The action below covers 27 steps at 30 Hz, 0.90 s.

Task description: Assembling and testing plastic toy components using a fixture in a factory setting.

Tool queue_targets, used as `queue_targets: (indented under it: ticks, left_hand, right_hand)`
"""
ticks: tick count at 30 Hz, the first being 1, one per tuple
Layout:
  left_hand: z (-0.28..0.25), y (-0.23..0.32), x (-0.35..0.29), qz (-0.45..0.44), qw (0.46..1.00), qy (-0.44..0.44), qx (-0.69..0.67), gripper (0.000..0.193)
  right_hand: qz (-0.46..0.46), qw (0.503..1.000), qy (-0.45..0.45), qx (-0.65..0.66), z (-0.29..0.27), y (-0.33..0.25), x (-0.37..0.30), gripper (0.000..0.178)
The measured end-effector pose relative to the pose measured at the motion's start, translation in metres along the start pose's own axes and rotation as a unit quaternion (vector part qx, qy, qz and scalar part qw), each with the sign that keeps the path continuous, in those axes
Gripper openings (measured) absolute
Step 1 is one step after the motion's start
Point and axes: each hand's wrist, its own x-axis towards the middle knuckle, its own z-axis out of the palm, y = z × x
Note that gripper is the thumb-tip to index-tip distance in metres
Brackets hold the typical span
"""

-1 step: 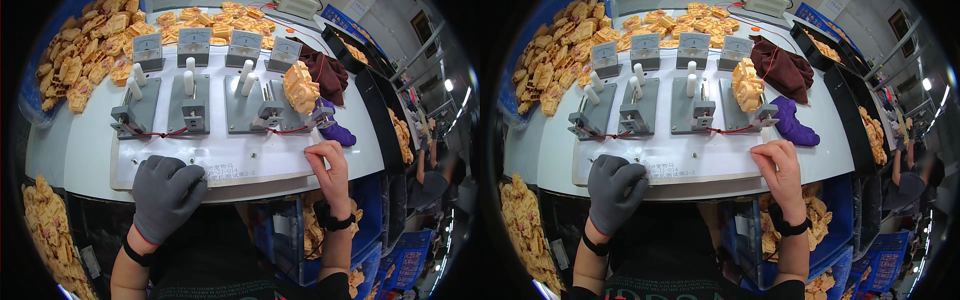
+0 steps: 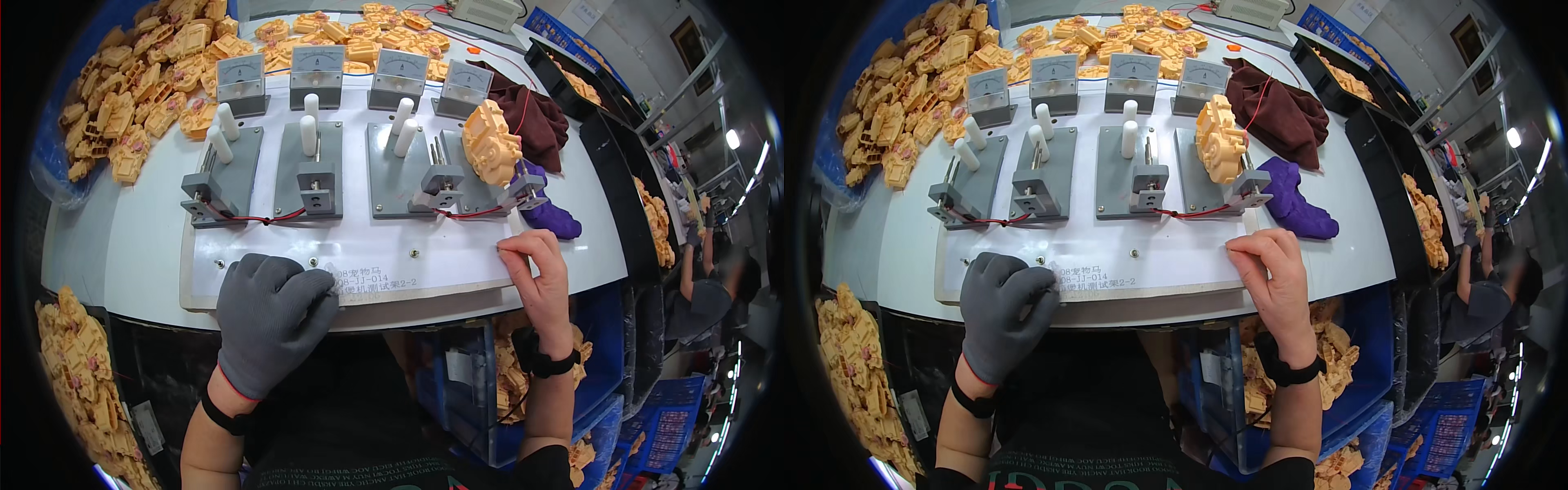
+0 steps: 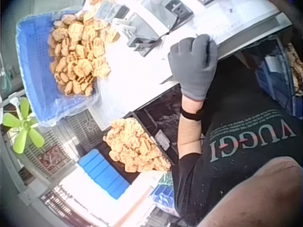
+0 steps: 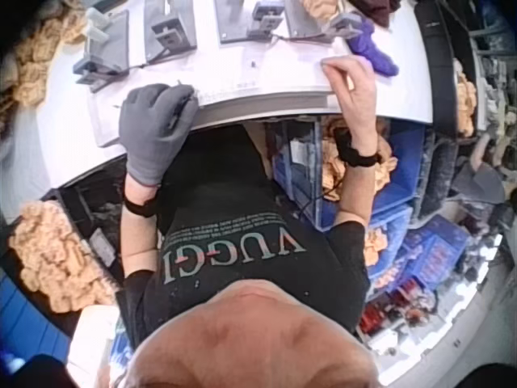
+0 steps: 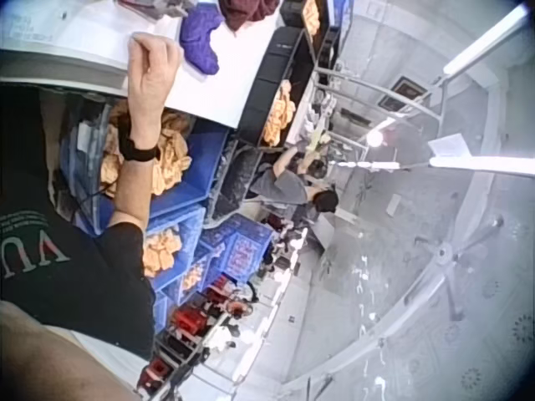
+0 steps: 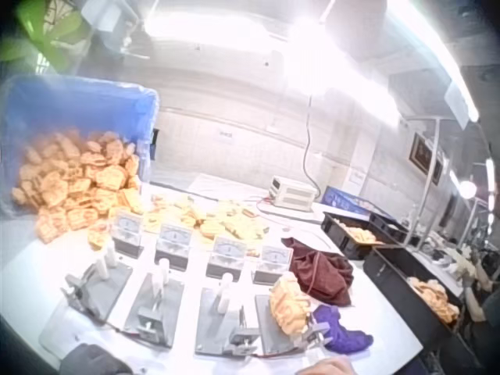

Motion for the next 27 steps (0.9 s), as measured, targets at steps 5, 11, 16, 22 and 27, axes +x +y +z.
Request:
queue_targets:
  ticks: [5, 11, 16, 22, 27]
  left_hand:
    - [0.0005, 0.0004, 0.0000, 0.001, 1.000, 0.005, -0.002, 0.019]
    - [0.0004, 0.0004, -0.0001, 0.002, 1.000, 0.004, -0.001, 0.018]
    - [0.0002, 0.0002, 0.0007, 0.002, 1.000, 0.007, 0.000, 0.018]
    - [-0.0001, -0.0001, 0.0007, 0.000, 1.000, 0.006, -0.002, 0.017]
    - [0.0013, -0.0003, -0.0004, 0.000, 1.000, 0.007, -0.003, 0.017]
  right_hand:
    - [0.007, 1.000, 0.000, 0.006, -0.0001, 0.0004, -0.0009, 0.010]
    - [0.015, 1.000, -0.002, 0.007, 0.0000, 0.0014, -0.0016, 0.010]
    - [-0.003, 1.000, -0.012, -0.017, -0.0020, 0.0027, -0.0011, 0.010]
    - [0.021, 1.000, 0.001, 0.008, -0.0007, 0.0003, -0.0007, 0.010]
    - [0.001, 1.000, -0.006, -0.009, -0.0013, 0.0009, -0.0011, 0.010]
